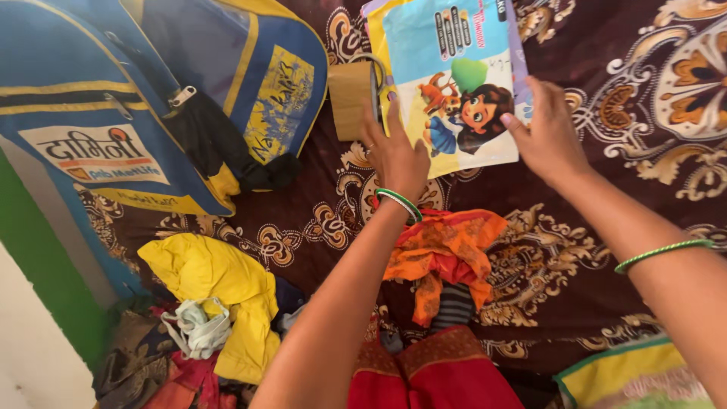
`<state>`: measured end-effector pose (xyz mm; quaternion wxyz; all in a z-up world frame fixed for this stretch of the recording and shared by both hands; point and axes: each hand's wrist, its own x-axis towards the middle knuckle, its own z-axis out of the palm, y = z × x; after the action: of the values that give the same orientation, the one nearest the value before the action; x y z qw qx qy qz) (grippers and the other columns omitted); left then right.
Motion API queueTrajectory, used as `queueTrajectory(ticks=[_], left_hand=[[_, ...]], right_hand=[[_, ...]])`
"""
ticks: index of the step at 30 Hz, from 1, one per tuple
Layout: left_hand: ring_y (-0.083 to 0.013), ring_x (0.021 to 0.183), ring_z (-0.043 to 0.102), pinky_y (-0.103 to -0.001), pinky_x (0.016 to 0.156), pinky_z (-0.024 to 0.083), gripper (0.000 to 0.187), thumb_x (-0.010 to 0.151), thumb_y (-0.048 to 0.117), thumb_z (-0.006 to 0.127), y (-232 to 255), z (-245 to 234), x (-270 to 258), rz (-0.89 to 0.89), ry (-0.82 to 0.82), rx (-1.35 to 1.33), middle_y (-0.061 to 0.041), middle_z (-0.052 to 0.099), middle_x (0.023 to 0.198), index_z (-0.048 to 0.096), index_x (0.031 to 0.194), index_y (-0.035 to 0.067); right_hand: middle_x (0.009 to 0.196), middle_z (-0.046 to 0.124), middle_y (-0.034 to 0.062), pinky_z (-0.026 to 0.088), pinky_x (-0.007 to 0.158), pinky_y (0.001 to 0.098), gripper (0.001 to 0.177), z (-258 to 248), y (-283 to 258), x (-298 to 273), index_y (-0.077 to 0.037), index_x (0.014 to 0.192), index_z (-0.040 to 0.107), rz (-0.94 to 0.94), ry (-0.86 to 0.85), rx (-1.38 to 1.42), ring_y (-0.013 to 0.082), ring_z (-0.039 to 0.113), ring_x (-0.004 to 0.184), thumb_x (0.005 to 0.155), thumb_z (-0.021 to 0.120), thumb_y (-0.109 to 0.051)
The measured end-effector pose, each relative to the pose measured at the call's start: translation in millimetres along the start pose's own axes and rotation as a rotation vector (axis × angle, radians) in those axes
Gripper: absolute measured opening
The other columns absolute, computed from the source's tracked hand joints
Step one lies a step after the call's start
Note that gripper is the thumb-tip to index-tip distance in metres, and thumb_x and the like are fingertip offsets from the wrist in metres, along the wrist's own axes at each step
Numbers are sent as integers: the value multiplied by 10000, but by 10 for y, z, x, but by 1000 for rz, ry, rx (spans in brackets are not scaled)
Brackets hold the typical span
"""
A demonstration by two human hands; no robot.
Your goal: The person picks up books and notebooks from a bed, places them on a wall shelf, and then picks up blue and yellow school bags, placing them on the same shelf. The person handles items one at a time and arranges them neatly.
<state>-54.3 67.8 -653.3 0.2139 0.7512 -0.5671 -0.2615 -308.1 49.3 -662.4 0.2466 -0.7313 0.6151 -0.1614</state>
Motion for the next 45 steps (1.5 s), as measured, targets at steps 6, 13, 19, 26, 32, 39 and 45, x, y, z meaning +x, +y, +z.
queueTrajectory(ticks=[6, 13, 19, 26, 32, 39, 45], left_hand=[[-523, 1488, 204, -591, 1156, 323, 918, 728, 190, 876, -406, 10, 388, -44, 79, 151, -315, 134, 1616, 394, 1509, 214], [-526, 1493, 217, -608, 1135, 327, 1019, 717, 248, 896, -605, 0, 529, -139, -109, 47, -335, 131, 1621, 282, 1526, 334], [-568, 1486, 166, -654, 1112, 303, 999, 798, 283, 864, -611, 28, 694, -131, -75, 85, -420, 107, 1579, 213, 1556, 302], [-445, 1585, 156, -708, 1123, 347, 778, 924, 275, 789, -522, -33, 683, 437, 2, 968, -241, 60, 1712, 342, 1539, 442], [-637, 1484, 127, -765, 997, 444, 722, 898, 390, 779, -347, 272, 793, -26, -44, 643, -377, 22, 1639, 454, 1517, 208], [-653, 1443, 133, -820, 935, 428, 306, 974, 227, 622, -309, 497, 914, -69, 31, 752, -341, 36, 1613, 654, 1279, 215], [-556, 1377, 365, -713, 930, 487, 183, 860, 227, 697, -523, 263, 923, 43, -45, 559, -258, 183, 1604, 806, 986, 150]], right_hand=[[1479, 428, 341, 426, 1101, 496, 1101, 390, 487, 207, 53, 1588, 201, 365, -122, 144, 442, 485, 1356, 869, 858, -460], [1312, 638, 165, 549, 900, 362, 863, 327, 112, 404, -12, 1403, 508, 764, -339, 512, 263, 639, 1173, 688, 917, -268], [1079, 733, 81, 584, 788, 287, 388, 131, -141, 200, -1, 1178, 648, 682, -191, 879, 148, 709, 931, 825, 800, -54], [934, 723, 118, 528, 762, 359, 216, -600, -662, -186, 30, 1094, 681, 433, 136, 219, 192, 686, 832, 915, 792, -21], [939, 736, 171, 568, 773, 418, 344, -619, -1008, -100, 35, 1121, 650, 369, 87, 141, 289, 740, 845, 871, 812, -137], [997, 750, 163, 558, 804, 411, 411, -636, -726, 45, 19, 1167, 656, 377, 52, 163, 298, 738, 908, 845, 834, -166], [924, 767, 111, 563, 711, 398, 306, -803, -824, 16, -9, 1145, 733, 506, 21, 252, 227, 747, 775, 877, 809, -137]])
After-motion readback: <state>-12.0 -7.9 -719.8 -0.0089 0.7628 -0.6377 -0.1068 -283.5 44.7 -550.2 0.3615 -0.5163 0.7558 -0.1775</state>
